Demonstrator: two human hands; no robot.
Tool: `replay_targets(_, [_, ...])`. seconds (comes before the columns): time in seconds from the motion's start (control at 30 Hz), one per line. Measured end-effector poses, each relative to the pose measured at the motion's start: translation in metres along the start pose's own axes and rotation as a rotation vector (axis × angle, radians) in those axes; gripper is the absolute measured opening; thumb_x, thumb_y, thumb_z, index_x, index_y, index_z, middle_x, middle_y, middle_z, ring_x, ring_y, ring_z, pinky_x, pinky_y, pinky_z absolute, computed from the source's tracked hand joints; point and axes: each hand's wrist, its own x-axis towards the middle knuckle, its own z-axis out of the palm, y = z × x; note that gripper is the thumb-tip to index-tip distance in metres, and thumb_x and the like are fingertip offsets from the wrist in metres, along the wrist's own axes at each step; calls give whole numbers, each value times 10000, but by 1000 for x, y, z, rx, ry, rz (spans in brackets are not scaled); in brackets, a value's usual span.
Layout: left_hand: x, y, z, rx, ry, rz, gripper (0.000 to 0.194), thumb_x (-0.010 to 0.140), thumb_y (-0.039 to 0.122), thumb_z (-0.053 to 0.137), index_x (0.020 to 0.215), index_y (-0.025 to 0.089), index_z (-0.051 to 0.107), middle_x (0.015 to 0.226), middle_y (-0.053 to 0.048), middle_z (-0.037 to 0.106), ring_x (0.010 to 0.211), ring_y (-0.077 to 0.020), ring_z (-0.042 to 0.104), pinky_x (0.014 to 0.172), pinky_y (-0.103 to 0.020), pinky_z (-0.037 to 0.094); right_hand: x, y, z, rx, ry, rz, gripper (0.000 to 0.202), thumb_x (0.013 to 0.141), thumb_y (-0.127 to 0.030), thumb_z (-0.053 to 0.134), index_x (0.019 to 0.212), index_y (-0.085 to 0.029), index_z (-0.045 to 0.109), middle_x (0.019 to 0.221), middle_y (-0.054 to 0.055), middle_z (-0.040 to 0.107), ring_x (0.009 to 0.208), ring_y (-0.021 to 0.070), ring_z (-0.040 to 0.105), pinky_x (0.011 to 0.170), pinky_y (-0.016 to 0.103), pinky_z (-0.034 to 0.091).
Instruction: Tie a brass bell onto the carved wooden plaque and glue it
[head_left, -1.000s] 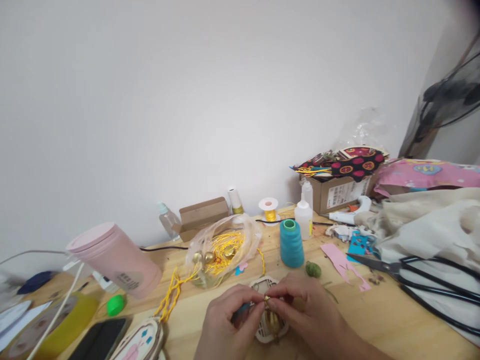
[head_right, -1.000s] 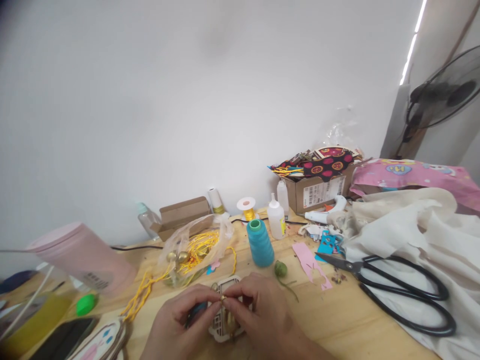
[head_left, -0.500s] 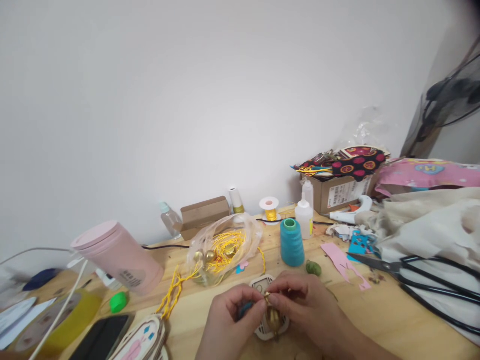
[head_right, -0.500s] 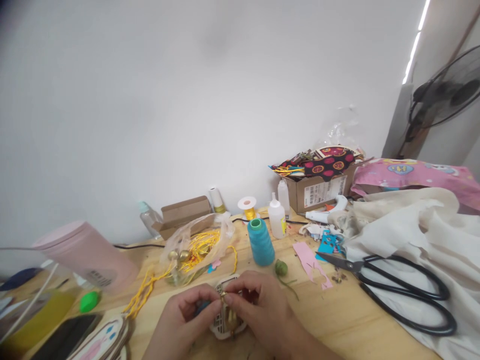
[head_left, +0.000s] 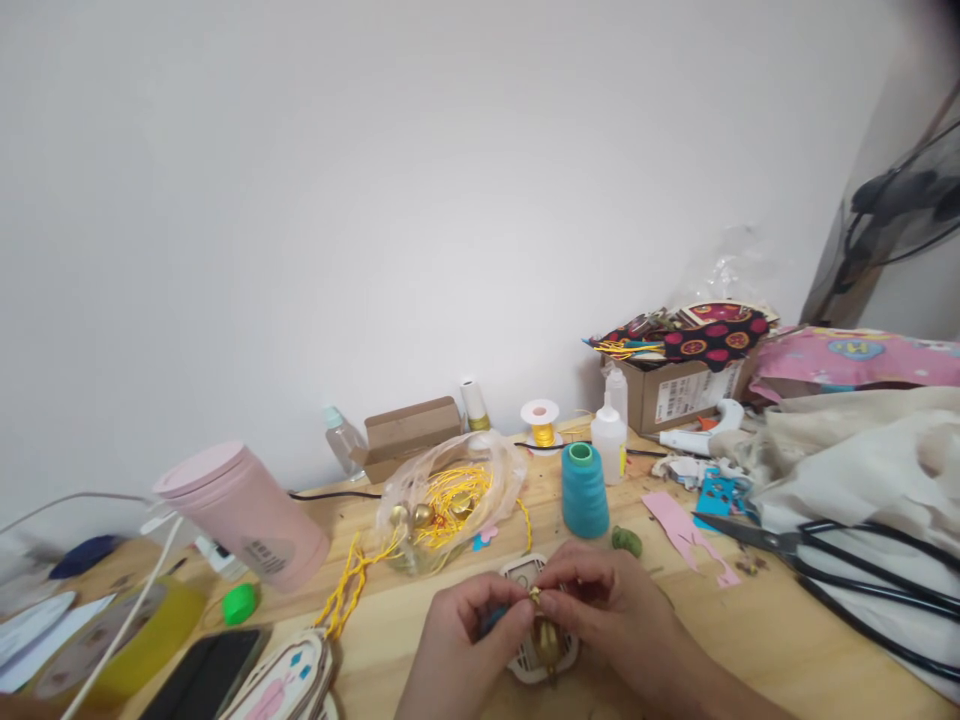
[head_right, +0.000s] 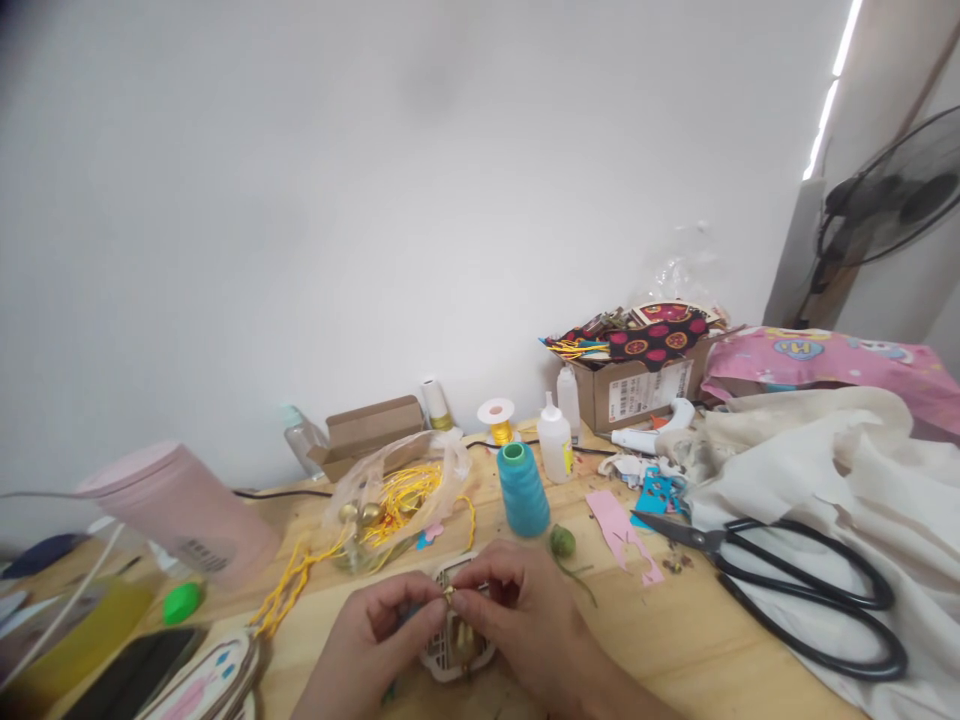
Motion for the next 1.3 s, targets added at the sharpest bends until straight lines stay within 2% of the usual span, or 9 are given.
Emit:
replay_targets(0.17, [0, -1, 1, -99, 28, -38, 254, 522, 352, 700, 549, 116, 608, 479, 9, 543, 467, -82, 444, 466, -183, 330, -1, -3, 0, -55, -28, 22, 131, 700, -236, 567, 759, -158, 655, 662, 27, 603, 600, 127, 522, 523, 219, 404])
replay_targets(0.27, [-1, 3, 4, -85, 65, -21, 275, 503, 370, 701, 514, 117, 595, 445, 19, 512, 443, -78, 420, 450, -186, 305, -2, -7, -1, -141, -32, -56, 129, 699, -184, 554, 781, -191, 653, 669, 11, 610, 610, 121, 517, 544, 216, 405])
replay_targets(0.37, [-2, 7, 5, -110, 67, -53, 259, 497, 350, 706, 516, 117, 594, 452, 19, 513, 444, -76, 420, 454, -187, 308, -2, -9, -2, -224, -11, -126, 118, 669, -136, 552, 722, -188, 644, 640, -1, 595, 597, 114, 507, 554, 216, 404])
replay_targets(0.53, [-1, 6, 3, -232, 58, -81, 231, 543, 329, 688, 525, 122, 587, 397, 53, 457, 370, -38, 334, 402, -162, 255, -3, -9, 0, -134, -5, 32, 125, 661, -136, 524, 724, -172, 627, 665, 9, 607, 606, 122, 529, 533, 210, 426])
replay_targets(0.6, [-1, 5, 4, -238, 51, -64, 215, 561, 320, 681, 546, 124, 595, 439, 37, 498, 405, -50, 383, 424, -166, 285, -4, -10, 1, -63, -20, 76, 143, 672, -177, 541, 782, -173, 633, 709, 20, 623, 637, 133, 545, 550, 218, 441])
replay_targets(0.73, [-3, 8, 6, -151, 62, -6, 193, 580, 312, 669, 572, 126, 616, 533, -1, 567, 522, -98, 477, 508, -197, 356, -3, -11, -1, -17, -26, 37, 160, 686, -257, 575, 797, -171, 650, 719, 30, 636, 655, 144, 556, 596, 242, 449])
replay_targets(0.9, [-3, 10, 5, -4, 30, 60, 169, 621, 300, 635, 602, 132, 629, 570, -6, 583, 563, -115, 488, 534, -201, 381, -1, -13, -5, -96, -15, -60, 97, 700, -215, 567, 690, -158, 644, 646, 17, 611, 622, 131, 540, 580, 231, 425])
replay_targets(1.07, [-2, 8, 3, 98, 7, 125, 154, 660, 282, 597, 646, 132, 632, 631, -24, 595, 613, -133, 515, 566, -210, 405, -3, -11, -6, -242, 12, -207, 69, 712, -170, 552, 679, -176, 612, 642, -2, 580, 641, 117, 516, 599, 220, 400])
replay_targets(1.3, [-2, 4, 2, 248, -32, 256, 143, 706, 250, 547, 745, 155, 647, 714, -47, 619, 680, -157, 552, 619, -233, 429, -2, -7, -8, -325, 26, -309, 83, 715, -128, 531, 721, -191, 584, 707, -2, 583, 698, 118, 507, 635, 223, 387])
